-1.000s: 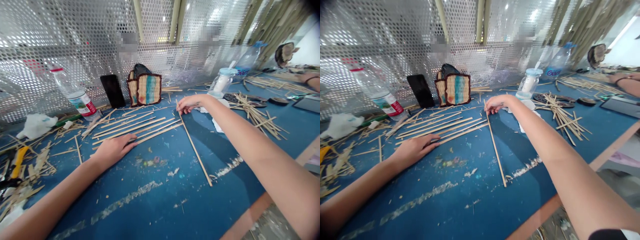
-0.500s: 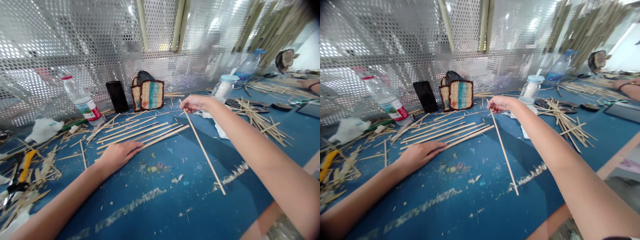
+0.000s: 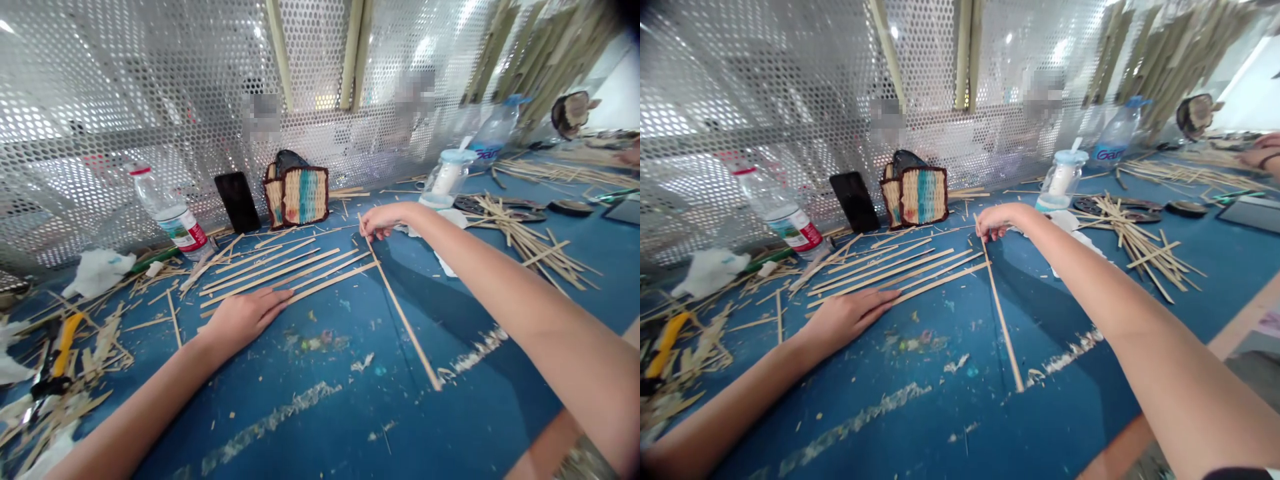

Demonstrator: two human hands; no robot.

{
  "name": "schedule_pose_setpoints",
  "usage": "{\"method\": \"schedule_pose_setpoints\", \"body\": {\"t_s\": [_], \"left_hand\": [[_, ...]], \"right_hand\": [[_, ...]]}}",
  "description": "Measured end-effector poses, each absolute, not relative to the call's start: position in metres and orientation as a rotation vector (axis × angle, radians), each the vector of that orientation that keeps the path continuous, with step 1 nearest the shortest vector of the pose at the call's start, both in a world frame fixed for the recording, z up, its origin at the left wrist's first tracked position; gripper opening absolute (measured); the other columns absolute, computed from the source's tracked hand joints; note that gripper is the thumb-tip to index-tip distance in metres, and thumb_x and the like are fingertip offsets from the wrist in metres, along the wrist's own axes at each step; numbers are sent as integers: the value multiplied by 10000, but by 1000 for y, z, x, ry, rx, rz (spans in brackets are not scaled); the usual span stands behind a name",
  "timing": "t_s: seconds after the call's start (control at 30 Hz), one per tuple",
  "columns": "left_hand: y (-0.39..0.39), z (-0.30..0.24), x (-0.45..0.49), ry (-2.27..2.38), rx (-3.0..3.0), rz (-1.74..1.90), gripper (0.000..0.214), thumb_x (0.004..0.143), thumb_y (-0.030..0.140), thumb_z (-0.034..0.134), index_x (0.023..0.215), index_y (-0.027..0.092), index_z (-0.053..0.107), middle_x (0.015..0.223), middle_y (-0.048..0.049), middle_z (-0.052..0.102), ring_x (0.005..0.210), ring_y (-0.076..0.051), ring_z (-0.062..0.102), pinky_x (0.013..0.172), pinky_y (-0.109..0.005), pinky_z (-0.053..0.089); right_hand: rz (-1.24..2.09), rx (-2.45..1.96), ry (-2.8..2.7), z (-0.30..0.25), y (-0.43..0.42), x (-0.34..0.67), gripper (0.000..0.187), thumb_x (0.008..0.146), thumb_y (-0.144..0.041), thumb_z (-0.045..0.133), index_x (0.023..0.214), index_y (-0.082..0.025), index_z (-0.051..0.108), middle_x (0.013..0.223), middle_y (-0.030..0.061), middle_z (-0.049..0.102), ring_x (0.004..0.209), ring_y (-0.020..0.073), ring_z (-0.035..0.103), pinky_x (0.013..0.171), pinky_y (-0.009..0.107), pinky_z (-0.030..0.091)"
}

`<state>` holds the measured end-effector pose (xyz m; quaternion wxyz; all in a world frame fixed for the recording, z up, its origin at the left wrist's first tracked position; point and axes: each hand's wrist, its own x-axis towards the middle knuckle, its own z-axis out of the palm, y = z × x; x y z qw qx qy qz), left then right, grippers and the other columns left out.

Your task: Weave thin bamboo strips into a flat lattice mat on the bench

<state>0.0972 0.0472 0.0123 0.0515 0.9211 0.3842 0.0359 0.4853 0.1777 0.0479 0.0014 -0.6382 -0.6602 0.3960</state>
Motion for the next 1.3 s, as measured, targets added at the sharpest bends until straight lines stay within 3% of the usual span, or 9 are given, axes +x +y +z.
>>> {"method": "schedule_pose_setpoints", "body": {"t_s": [0.23, 0.53, 0.67, 0.83, 1.0, 1.17, 1.3], "left_hand": [[47, 12, 100, 1297, 2752, 80, 527, 1029, 499, 312, 1448, 250, 512, 1435, -44, 599, 1264, -245, 611, 1034, -390, 511], [46, 12, 101, 1265, 2729, 123, 535, 1020, 517, 280, 1387, 263, 576, 1427, -17, 608, 1285, -230, 592, 1057, -386, 496], [46, 10, 101, 1280, 2745, 125, 538, 1020, 524, 274, 1395, 272, 565, 1423, -18, 612, 1287, -249, 587, 1052, -399, 497], [45, 11, 102, 1360, 2764, 163, 544, 1016, 495, 332, 1470, 227, 469, 1333, -115, 605, 1111, -281, 665, 937, -402, 545], [43, 9, 100, 1338, 2798, 240, 491, 1015, 499, 350, 1361, 216, 552, 1246, -112, 543, 950, -240, 681, 848, -368, 560], [40, 16, 103, 1260, 2860, 267, 447, 1042, 407, 268, 1218, 200, 623, 1129, -92, 618, 960, -220, 674, 848, -338, 553], [53, 32, 92, 1561, 2851, 124, 413, 1030, 380, 275, 1195, 231, 624, 1210, -83, 673, 1073, -257, 660, 852, -346, 533]], "right_hand": [[1186, -1954, -2045, 49, 171, 460, 134, 773, -231, 725, 694, -165, 640, 783, 70, 707, 578, 123, 601, 487, 233, 463], [1365, -1594, -1991, 39, 169, 445, 104, 847, -220, 686, 777, -194, 615, 786, 48, 710, 677, 132, 642, 588, 228, 512], [1200, -1591, -2034, 29, 173, 434, 113, 863, -188, 662, 771, -193, 596, 761, 32, 696, 655, 124, 621, 575, 224, 478], [954, -1699, -2188, 20, 177, 425, 124, 814, -85, 617, 761, -189, 573, 689, 19, 651, 599, 133, 595, 529, 240, 441], [863, -1700, -2288, 23, 174, 420, 183, 769, -20, 614, 776, -191, 551, 630, -9, 576, 556, 126, 549, 492, 238, 389], [840, -1696, -2345, 26, 172, 422, 175, 782, -28, 610, 820, -190, 556, 670, -10, 574, 570, 121, 548, 499, 233, 392], [849, -1689, -2368, 27, 172, 424, 161, 781, -30, 595, 806, -186, 564, 704, 5, 608, 586, 128, 571, 512, 242, 401]]}}
